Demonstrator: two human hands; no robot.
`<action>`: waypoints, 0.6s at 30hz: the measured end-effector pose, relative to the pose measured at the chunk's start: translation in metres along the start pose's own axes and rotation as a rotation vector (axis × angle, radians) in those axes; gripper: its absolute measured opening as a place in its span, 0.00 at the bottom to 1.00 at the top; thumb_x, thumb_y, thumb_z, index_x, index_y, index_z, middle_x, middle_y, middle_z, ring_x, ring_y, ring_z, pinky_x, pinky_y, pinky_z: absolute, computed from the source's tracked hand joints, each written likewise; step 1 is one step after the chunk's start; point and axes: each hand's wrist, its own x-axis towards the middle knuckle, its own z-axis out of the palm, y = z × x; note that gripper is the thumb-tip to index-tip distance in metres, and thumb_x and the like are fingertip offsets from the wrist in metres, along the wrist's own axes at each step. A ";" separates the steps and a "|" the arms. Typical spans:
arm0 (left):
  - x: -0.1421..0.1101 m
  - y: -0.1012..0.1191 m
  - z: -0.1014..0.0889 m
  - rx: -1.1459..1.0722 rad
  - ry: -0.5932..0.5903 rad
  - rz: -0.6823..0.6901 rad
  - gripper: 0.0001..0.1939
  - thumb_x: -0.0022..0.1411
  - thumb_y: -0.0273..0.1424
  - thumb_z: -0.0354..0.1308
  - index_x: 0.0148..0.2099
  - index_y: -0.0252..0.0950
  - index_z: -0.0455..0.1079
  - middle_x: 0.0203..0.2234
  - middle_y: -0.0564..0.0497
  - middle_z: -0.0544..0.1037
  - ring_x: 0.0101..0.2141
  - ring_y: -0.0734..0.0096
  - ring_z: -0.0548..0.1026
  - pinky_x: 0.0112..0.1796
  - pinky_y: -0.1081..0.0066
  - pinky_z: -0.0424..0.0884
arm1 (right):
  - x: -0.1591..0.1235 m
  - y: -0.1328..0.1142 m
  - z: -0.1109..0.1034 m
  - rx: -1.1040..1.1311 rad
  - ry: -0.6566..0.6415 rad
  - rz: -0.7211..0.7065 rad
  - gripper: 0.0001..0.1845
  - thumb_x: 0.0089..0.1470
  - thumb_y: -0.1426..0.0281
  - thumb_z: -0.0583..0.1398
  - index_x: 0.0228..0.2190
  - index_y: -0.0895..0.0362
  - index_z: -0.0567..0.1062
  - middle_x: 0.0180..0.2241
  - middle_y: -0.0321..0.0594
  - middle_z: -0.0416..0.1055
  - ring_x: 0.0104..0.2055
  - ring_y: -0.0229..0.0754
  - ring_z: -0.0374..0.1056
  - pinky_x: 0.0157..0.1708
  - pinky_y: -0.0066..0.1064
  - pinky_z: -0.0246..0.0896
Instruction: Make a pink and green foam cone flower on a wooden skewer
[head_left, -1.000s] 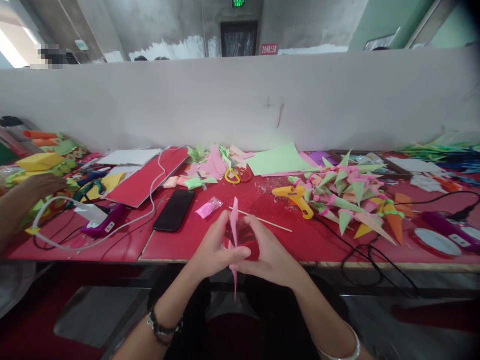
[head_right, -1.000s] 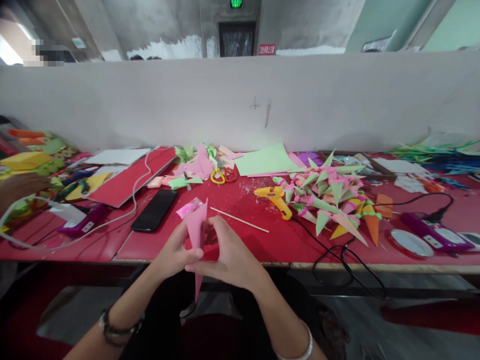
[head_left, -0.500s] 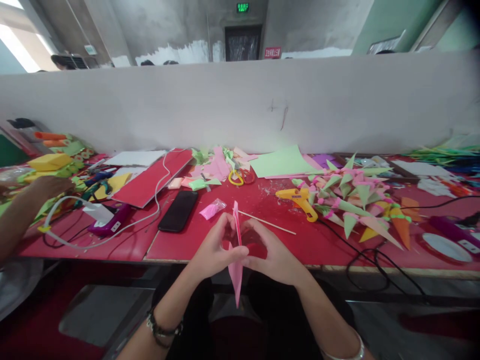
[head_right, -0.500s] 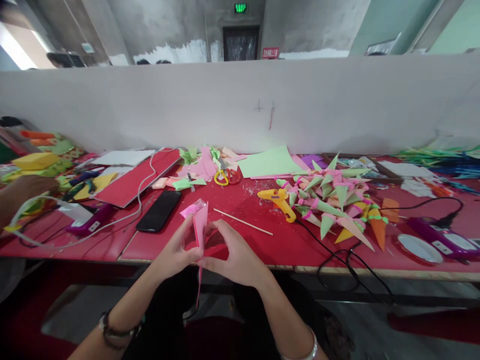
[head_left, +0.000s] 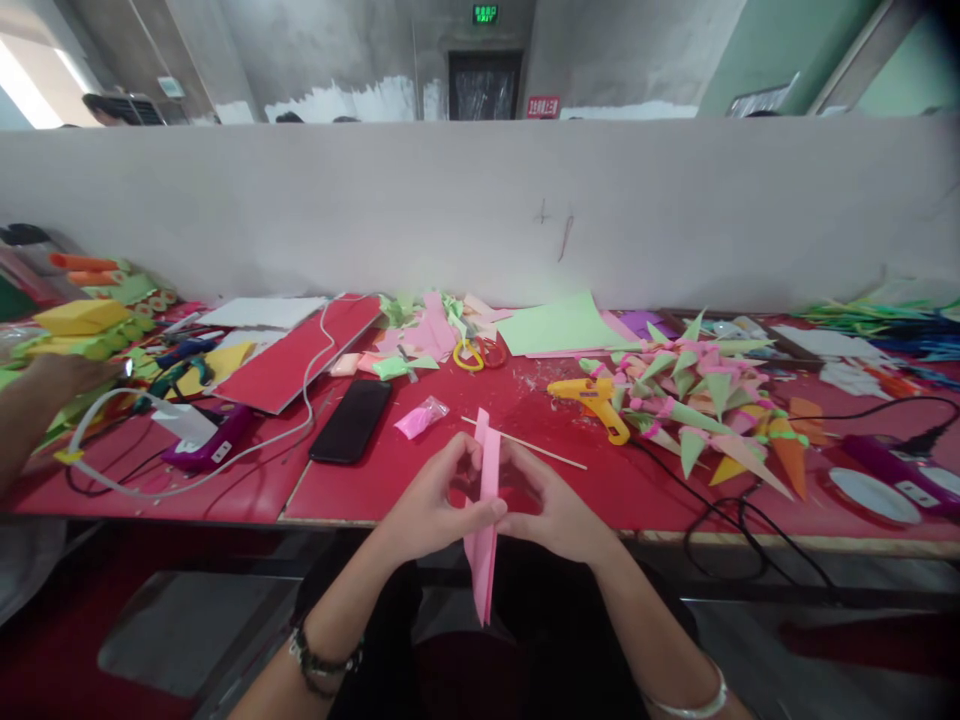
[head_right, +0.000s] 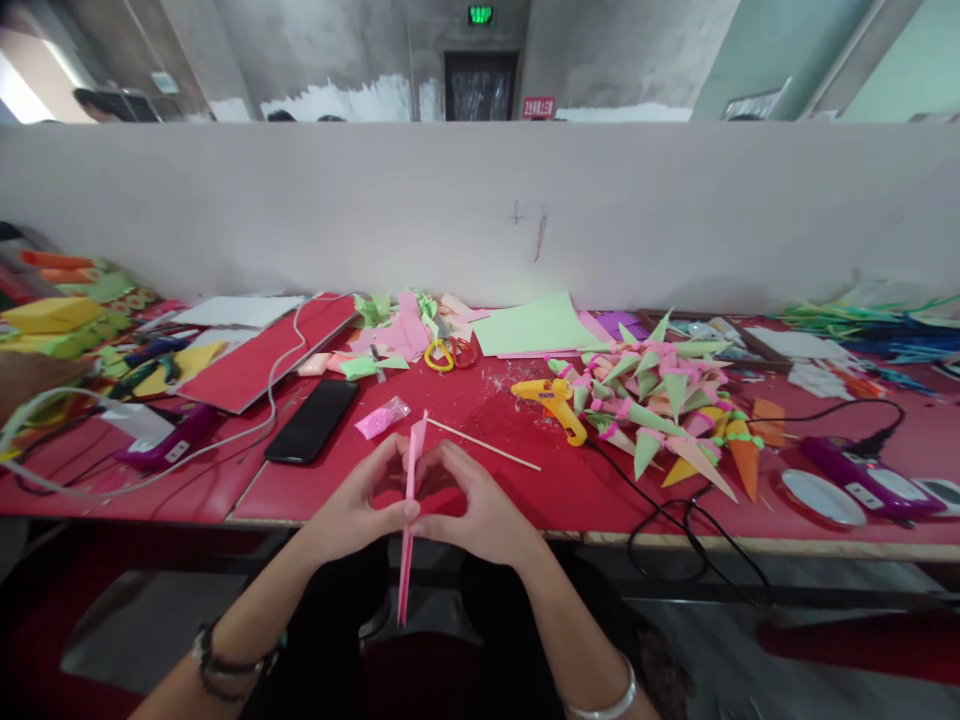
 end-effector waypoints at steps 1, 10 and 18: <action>0.000 0.000 0.000 -0.007 0.003 -0.010 0.14 0.53 0.35 0.57 0.35 0.36 0.55 0.29 0.54 0.62 0.31 0.75 0.65 0.35 0.71 0.65 | 0.000 0.001 0.000 0.002 0.001 -0.005 0.27 0.43 0.68 0.63 0.46 0.54 0.63 0.40 0.40 0.65 0.43 0.42 0.64 0.47 0.38 0.59; -0.006 -0.003 -0.002 0.092 0.072 0.051 0.08 0.55 0.33 0.53 0.37 0.35 0.62 0.32 0.50 0.69 0.32 0.71 0.68 0.35 0.71 0.67 | 0.000 0.007 0.006 -0.100 0.177 -0.027 0.16 0.50 0.73 0.53 0.42 0.55 0.65 0.41 0.40 0.67 0.45 0.42 0.63 0.46 0.36 0.59; -0.005 -0.005 -0.021 0.575 0.445 0.079 0.09 0.56 0.29 0.49 0.40 0.31 0.64 0.33 0.46 0.71 0.35 0.67 0.70 0.37 0.68 0.67 | 0.003 -0.002 -0.004 -0.568 0.595 -0.004 0.17 0.53 0.64 0.51 0.17 0.57 0.59 0.15 0.29 0.55 0.18 0.33 0.55 0.19 0.25 0.48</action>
